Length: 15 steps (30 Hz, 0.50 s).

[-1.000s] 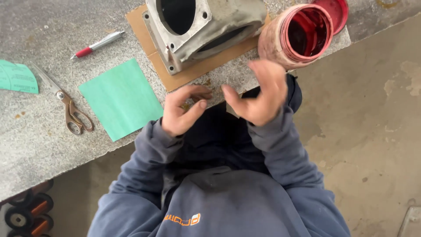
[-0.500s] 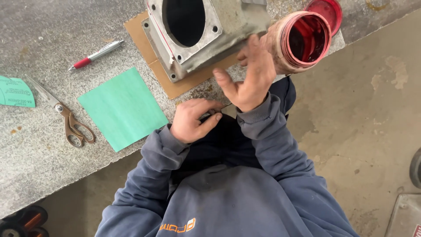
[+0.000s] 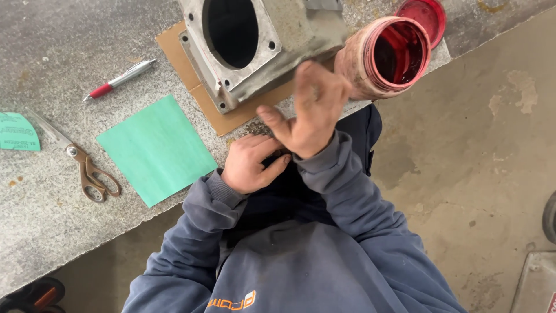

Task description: Cutting a green gasket to size and applying red sealant paste to an engine component housing.

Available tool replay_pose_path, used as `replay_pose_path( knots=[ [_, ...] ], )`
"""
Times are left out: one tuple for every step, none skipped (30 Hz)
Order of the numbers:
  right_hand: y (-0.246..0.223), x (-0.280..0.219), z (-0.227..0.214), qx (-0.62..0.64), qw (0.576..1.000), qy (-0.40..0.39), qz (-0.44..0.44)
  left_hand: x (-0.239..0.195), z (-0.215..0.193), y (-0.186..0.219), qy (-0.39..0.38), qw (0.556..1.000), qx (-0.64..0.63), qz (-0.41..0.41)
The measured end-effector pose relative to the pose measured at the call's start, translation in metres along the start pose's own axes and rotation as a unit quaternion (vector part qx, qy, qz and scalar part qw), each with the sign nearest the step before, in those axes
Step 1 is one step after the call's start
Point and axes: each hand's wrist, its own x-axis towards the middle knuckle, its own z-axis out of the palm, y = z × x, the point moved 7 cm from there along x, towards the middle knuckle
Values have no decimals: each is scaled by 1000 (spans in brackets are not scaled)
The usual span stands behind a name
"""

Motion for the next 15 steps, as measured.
replay_pose_path(
  knots=[
    [-7, 0, 0, -8, 1000, -9, -12, -2, 2, -1, 0, 1000, 4, -1],
    [-7, -2, -2, -10, 1000, -9, -11, -1, 3, -2, -1, 1000, 3, 0],
    [-9, -5, -2, -14, 999, -23, -19, -1, 2, -1, 9, 1000, -2, 7],
    [-11, -7, -2, -16, 999, -37, -27, -2, 1, -1, 18, 1000, -8, 13],
    [-6, -7, -2, -17, 999, -37, -25, -1, 1, 0, 17, 1000, -8, 13],
    [0, -6, -5, -14, 1000, -13, -11, -1, 1, -1, 11, 1000, 5, 7],
    [7, -6, -8, -10, 1000, 11, 3, -1, 2, -1, 6, 1000, 18, 0],
    [6, -3, -5, -9, 1000, 11, 2, 0, 1, 1, 6, 1000, 18, -1],
    [4, 0, -4, -25, 999, 34, -4, 0, 0, 4, 5, 1000, 18, 3],
    [3, 4, -4, -40, 997, 59, -12, 3, -2, 6, 3, 1000, 19, 9],
    [-2, 3, -7, -40, 997, 61, -12, 2, -1, 4, 4, 1000, 20, 9],
    [-6, 2, -6, -45, 999, 27, -8, 0, 0, 3, 11, 1000, 15, 10],
    [-11, 0, -5, -50, 999, -6, -4, -1, 1, 1, 18, 1000, 9, 11],
    [-10, -2, -6, -48, 999, -6, -4, -2, 1, 1, 18, 1000, 10, 11],
    [-11, -4, -7, -43, 999, -4, -25, -2, 0, 1, 23, 1000, 9, 16]
  ],
)
